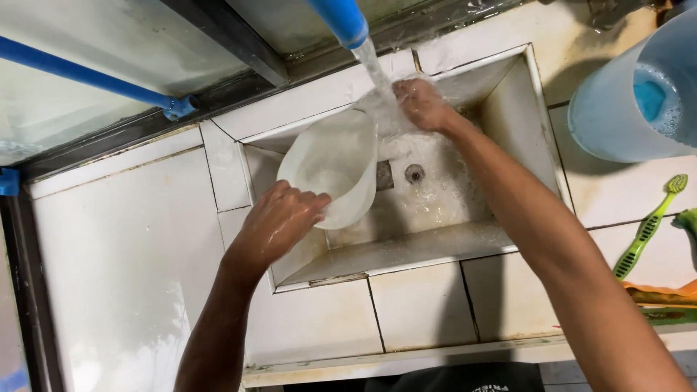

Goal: Scrubbing and rinsing a sink basin using a scrubber and water.

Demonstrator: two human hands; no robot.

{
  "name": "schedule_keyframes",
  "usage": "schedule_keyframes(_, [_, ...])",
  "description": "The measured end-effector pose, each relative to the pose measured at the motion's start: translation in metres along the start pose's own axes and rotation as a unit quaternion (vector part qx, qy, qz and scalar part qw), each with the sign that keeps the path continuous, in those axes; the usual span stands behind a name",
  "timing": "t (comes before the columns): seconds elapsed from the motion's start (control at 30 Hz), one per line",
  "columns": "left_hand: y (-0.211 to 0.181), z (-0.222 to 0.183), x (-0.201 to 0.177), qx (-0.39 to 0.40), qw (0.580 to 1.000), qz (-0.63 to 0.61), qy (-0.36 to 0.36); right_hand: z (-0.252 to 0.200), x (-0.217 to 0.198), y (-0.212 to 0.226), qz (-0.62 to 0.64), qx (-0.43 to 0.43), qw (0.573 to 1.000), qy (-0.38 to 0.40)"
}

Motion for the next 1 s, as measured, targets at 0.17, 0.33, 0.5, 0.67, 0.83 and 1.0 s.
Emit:
schedule_keyframes(0.17, [0.002,-0.029,0.014,0.011,0.998,0.045,-0.031,-0.047,-0.069,-0.081,0.011,0.116,0.99,-0.078])
schedule_keyframes(0.33, [0.013,-0.028,0.036,0.004,0.997,0.073,0.026,-0.077,-0.112,-0.287,0.056,0.241,0.955,-0.163])
schedule_keyframes(0.5, [-0.014,0.017,0.018,0.018,0.994,0.069,0.078,-0.069,-0.098,-0.198,0.116,0.162,0.964,-0.176])
schedule_keyframes(0.67, [-0.045,0.058,-0.011,0.025,0.997,0.034,0.063,-0.055,-0.07,-0.206,-0.06,0.159,0.985,-0.038])
schedule_keyframes(0.83, [-0.064,0.071,-0.021,0.181,0.968,0.09,-0.147,-0.009,-0.114,-0.151,-0.013,0.09,0.996,-0.006])
schedule_keyframes(1.0, [-0.062,0.058,-0.01,0.195,0.948,0.182,-0.175,-0.098,-0.099,-0.102,-0.704,-0.05,0.682,0.192])
Point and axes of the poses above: each hand's wrist, its own z-axis towards the middle knuckle, its own x-axis out of the palm, y = z × x, the point moved 8 cm from there along z, towards the middle knuckle, and after that the axes turned 5 degrees about -y, right-handed, at the moved point
